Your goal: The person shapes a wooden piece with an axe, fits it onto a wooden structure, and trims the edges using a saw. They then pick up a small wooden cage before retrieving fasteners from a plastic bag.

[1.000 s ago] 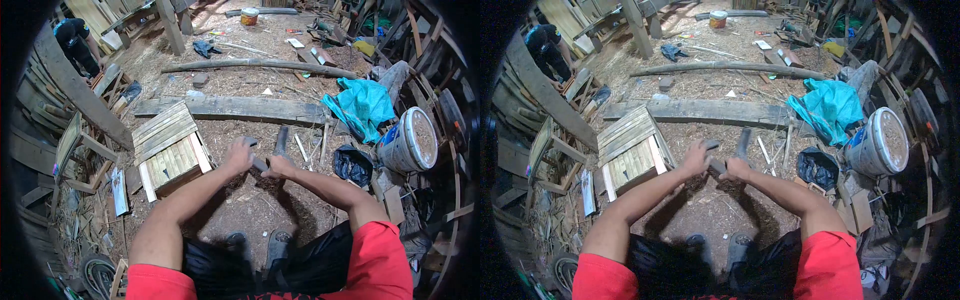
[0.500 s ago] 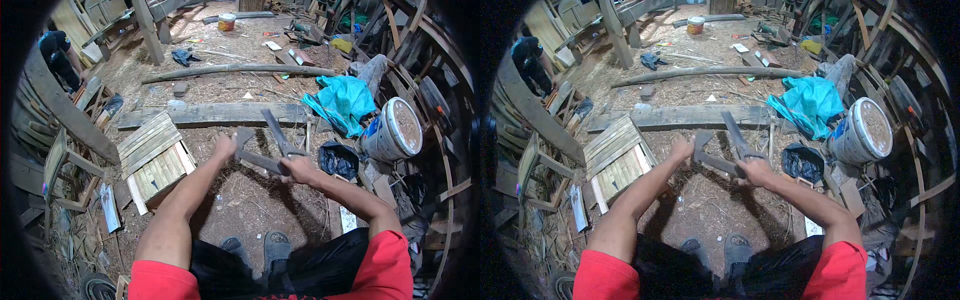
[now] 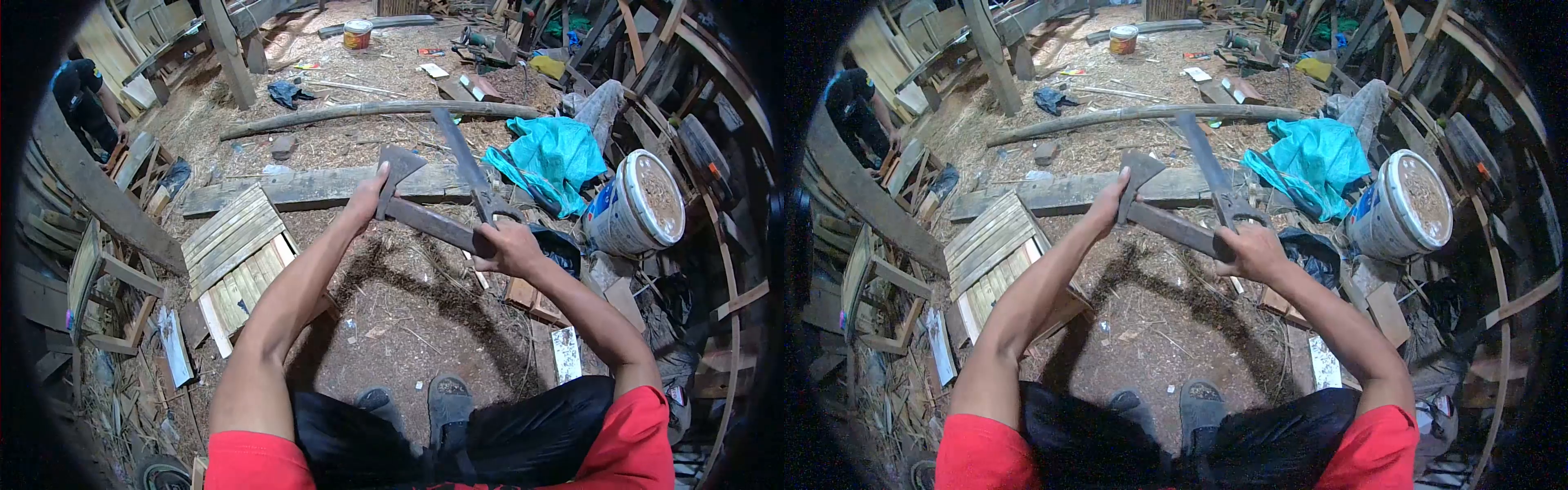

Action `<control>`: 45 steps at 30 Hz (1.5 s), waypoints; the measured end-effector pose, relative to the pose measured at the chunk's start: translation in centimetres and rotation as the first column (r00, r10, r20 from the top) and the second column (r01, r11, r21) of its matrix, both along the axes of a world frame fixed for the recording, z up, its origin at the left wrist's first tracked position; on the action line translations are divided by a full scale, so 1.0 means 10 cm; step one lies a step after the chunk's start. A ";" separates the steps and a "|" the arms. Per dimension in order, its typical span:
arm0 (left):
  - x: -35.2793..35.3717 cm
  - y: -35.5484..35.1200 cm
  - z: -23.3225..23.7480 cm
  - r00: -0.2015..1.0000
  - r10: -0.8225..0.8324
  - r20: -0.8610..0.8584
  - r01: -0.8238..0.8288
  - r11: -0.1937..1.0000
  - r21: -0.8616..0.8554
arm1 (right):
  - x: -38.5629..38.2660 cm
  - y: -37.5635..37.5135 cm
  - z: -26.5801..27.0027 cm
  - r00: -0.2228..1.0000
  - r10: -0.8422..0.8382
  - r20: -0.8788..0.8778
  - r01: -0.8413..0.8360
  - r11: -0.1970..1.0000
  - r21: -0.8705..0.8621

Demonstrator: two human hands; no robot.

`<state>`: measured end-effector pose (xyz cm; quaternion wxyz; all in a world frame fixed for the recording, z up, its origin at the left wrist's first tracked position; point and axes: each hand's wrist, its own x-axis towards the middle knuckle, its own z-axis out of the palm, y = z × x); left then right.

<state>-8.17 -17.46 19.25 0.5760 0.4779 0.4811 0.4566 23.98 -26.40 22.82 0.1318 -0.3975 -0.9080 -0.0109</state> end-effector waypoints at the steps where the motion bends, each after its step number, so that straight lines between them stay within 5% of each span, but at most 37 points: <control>1: 0.00 0.03 0.08 0.998 0.005 -0.062 -0.006 1.000 -0.024 | -0.01 -0.02 0.00 1.000 -0.026 -0.013 0.026 0.999 -0.023; 4: 0.00 0.37 0.02 0.948 0.035 -0.316 -0.016 0.998 0.063 | -0.12 -0.03 -0.19 0.982 -0.121 -0.147 0.115 0.992 -0.050; 8: 0.22 0.40 -0.06 0.889 0.363 -0.279 -0.279 0.913 0.297 | -0.14 0.03 -0.32 0.951 -0.221 -0.217 0.180 0.964 -0.195; 9: 0.20 0.50 -0.25 0.789 0.412 -0.455 -0.209 0.877 0.433 | -0.13 0.08 -0.39 0.951 -0.232 -0.206 0.198 0.964 -0.175; 12: 0.36 0.32 -0.32 0.743 0.334 -0.580 -0.210 0.939 0.271 | 0.06 0.29 -0.65 0.963 -0.238 -0.124 0.224 0.968 -0.116; 14: 0.43 0.31 -0.47 0.906 0.224 -0.359 -0.130 0.954 0.268 | 0.17 0.30 -0.74 0.964 -0.226 -0.142 0.216 0.973 -0.084; 15: 0.57 0.28 -0.48 0.848 0.380 -0.369 -0.304 0.920 0.248 | 0.22 0.28 -0.82 0.958 -0.205 -0.199 0.195 0.978 -0.068; 18: 0.73 -0.04 -0.13 0.890 0.328 -0.317 -0.260 0.935 0.240 | 0.18 0.16 -0.89 0.933 -0.177 -0.313 0.166 0.984 -0.063; 19: 0.79 -0.04 -0.14 0.959 0.272 -0.081 -0.255 0.951 0.174 | 0.11 0.15 -0.87 0.922 -0.171 -0.346 0.159 0.985 -0.061; 21: 0.86 -0.06 -0.10 0.906 0.152 0.394 -0.192 0.979 0.063 | 0.01 0.17 -0.83 0.903 -0.165 -0.398 0.155 0.986 -0.057; 24: 0.84 -0.07 0.12 0.928 0.040 0.370 -0.133 0.964 0.229 | -0.11 0.25 -0.80 0.870 -0.177 -0.461 0.165 0.984 -0.065; 32: 0.88 -0.11 0.33 0.987 0.017 -0.161 0.046 0.924 0.380 | -0.24 0.23 -0.77 0.782 -0.438 -0.443 0.251 0.872 -0.420; 35: 0.93 -0.06 -0.06 0.891 0.106 -0.442 0.049 0.945 0.324 | -0.11 0.13 -0.91 0.764 -0.462 -0.450 0.269 0.863 -0.429; 38: 0.94 -0.08 -0.49 0.729 -0.014 -0.685 0.185 0.966 0.178 | -0.04 0.18 -0.94 0.726 -0.543 -0.422 0.348 0.819 -0.456; 42: 0.96 -0.09 -0.67 0.547 -0.170 -0.819 0.401 0.913 0.078 | -0.06 0.26 -1.19 0.693 -0.658 -0.294 0.481 0.726 -0.492; 45: 0.97 -0.11 -0.71 0.574 -0.172 -0.800 0.424 0.899 0.110 | -0.09 0.22 -1.05 0.737 -0.628 -0.251 0.457 0.736 -0.500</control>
